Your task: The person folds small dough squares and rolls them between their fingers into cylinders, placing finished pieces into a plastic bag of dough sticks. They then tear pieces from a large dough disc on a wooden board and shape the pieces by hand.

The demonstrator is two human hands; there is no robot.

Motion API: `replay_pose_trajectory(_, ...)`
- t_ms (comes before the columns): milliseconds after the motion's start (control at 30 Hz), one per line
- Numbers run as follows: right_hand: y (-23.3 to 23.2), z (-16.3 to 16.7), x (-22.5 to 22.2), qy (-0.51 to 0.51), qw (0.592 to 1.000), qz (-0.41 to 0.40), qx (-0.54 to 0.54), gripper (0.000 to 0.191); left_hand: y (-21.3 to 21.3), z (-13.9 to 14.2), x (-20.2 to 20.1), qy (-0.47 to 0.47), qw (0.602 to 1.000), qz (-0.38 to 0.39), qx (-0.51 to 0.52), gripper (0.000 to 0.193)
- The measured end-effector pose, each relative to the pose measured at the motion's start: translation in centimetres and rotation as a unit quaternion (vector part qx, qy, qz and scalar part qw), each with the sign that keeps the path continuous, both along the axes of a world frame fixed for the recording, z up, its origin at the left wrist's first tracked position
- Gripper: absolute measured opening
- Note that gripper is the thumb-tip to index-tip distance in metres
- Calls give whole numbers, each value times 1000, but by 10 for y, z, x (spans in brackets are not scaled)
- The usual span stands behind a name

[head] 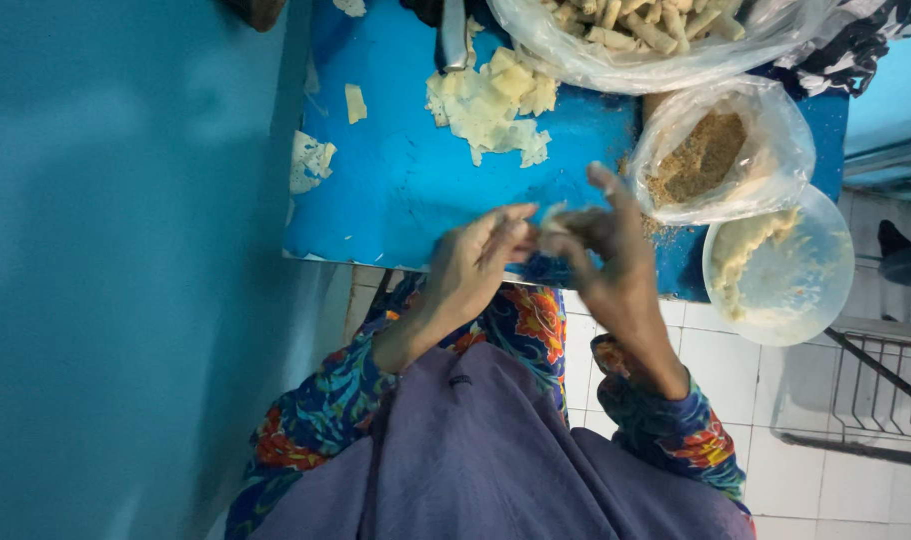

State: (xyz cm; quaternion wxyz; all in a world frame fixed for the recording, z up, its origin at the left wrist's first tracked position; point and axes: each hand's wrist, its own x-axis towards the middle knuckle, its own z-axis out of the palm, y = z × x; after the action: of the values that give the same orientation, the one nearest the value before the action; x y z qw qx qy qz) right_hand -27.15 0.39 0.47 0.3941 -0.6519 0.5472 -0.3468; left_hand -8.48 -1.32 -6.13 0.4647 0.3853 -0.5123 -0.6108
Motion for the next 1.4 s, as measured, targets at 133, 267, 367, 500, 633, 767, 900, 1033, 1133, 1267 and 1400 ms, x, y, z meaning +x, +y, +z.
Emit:
replay_pose_trajectory(133,4,14,3,-3,1000,25,2,71,-3,-4,-8,93,993,-5,70,30)
replay_pose_trajectory(267,-10,12,-8,-21,1000,-4,-3,76,-1,0,-9,21,1000,13,19,23)
replay_pose_trajectory(367,-17,3,-13,-98,993,49,46,79,1,7,-6,-48,999,-7,2,21)
replay_pose_trajectory(500,-18,-6,-13,-131,984,30,113,78,1,16,-3,-118,993,4,-15,20)
replay_pose_trajectory(633,-19,-6,-9,24,998,21,53,80,-3,20,-1,-179,983,5,-29,26)
replay_pose_trajectory(767,-22,-9,-10,145,989,9,-30,63,1,14,12,-308,922,64,-226,34)
replay_pose_trajectory(900,-33,-13,-30,142,983,58,-103,51,2,-3,24,-376,860,16,-344,30)
replay_pose_trajectory(1033,-39,-24,-29,104,988,113,-13,62,1,-19,27,-385,808,14,-445,29)
replay_pose_trajectory(1133,-42,-28,-14,158,972,168,-48,66,2,-24,33,-378,809,13,-450,30)
replay_pose_trajectory(1267,-43,-22,2,392,883,157,-208,60,2,-24,46,-355,829,5,-431,27)
replay_pose_trajectory(1400,-44,-13,3,505,802,148,-283,60,0,-24,52,-341,841,6,-421,25)
